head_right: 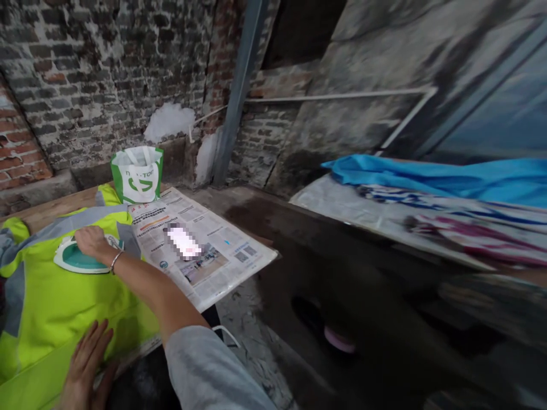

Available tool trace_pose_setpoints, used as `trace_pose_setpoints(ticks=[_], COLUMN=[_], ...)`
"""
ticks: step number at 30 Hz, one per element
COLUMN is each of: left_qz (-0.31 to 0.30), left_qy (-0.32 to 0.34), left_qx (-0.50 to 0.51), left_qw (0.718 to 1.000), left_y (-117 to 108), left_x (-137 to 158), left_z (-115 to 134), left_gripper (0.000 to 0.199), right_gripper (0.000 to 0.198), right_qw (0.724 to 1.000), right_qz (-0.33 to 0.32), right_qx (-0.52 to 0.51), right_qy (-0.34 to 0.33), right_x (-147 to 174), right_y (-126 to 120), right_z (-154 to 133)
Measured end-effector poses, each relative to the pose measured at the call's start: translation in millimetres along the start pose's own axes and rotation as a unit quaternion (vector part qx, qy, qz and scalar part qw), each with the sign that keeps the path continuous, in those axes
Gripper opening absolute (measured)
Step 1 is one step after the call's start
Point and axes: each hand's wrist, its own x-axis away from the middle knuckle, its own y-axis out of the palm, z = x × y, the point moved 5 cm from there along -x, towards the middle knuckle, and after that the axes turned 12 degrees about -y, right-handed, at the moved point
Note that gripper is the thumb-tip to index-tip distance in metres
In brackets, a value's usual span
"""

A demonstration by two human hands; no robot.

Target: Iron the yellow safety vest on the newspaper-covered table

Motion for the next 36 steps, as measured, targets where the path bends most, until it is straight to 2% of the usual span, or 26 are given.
trace_pose_setpoints(ticks=[3, 5, 8, 13, 15, 18, 20, 24, 29, 33, 36], left_qz=[0.027, 0.041, 0.052, 0.059, 0.055, 0.035, 0.028, 0.041, 0.049, 0.033, 0.012], left_qy=[0.032, 0.05, 0.066, 0.074, 0.084, 0.102, 0.096, 0.044, 0.04, 0.059, 0.032], left_qx=[-0.066, -0.111, -0.133, -0.12, -0.129, -0.145, -0.141, -0.109, -0.084, -0.098, -0.106], left_qw=[0.997, 0.992, 0.988, 0.988, 0.987, 0.984, 0.985, 0.992, 0.994, 0.993, 0.994], left_y=[32, 42, 44, 40, 40, 44, 47, 55, 57, 47, 39], left_x=[-3, 2, 10, 12, 14, 18, 21, 27, 26, 20, 17], left_z=[-1, 1, 4, 4, 2, -1, -2, -2, -2, 5, 13], left_gripper=[0.055, 0.058, 0.055, 0.057, 0.058, 0.06, 0.063, 0.064, 0.061, 0.053, 0.048], right_gripper=[0.022, 0.022, 0.027, 0.03, 0.031, 0.029, 0.026, 0.018, 0.033, 0.029, 0.032], right_qw=[0.999, 0.995, 0.985, 0.98, 0.982, 0.986, 0.989, 0.995, 0.998, 0.996, 0.99], right_qz=[-0.044, -0.086, -0.136, -0.121, -0.118, -0.116, -0.104, -0.071, -0.056, -0.08, -0.133], right_qx=[0.002, -0.005, -0.02, -0.031, -0.027, -0.011, -0.003, 0.005, 0.017, 0.001, -0.013], right_qy=[-0.012, -0.048, -0.107, -0.156, -0.144, -0.116, -0.105, -0.071, -0.039, -0.042, -0.033], right_x=[-7, -3, 19, 63, 70, 64, 50, 13, -16, -11, 15], right_y=[-1, -3, -7, -12, -9, -2, 0, 2, 5, 5, 3], right_z=[3, 1, -6, -23, -24, -19, -12, 9, 25, 22, 11])
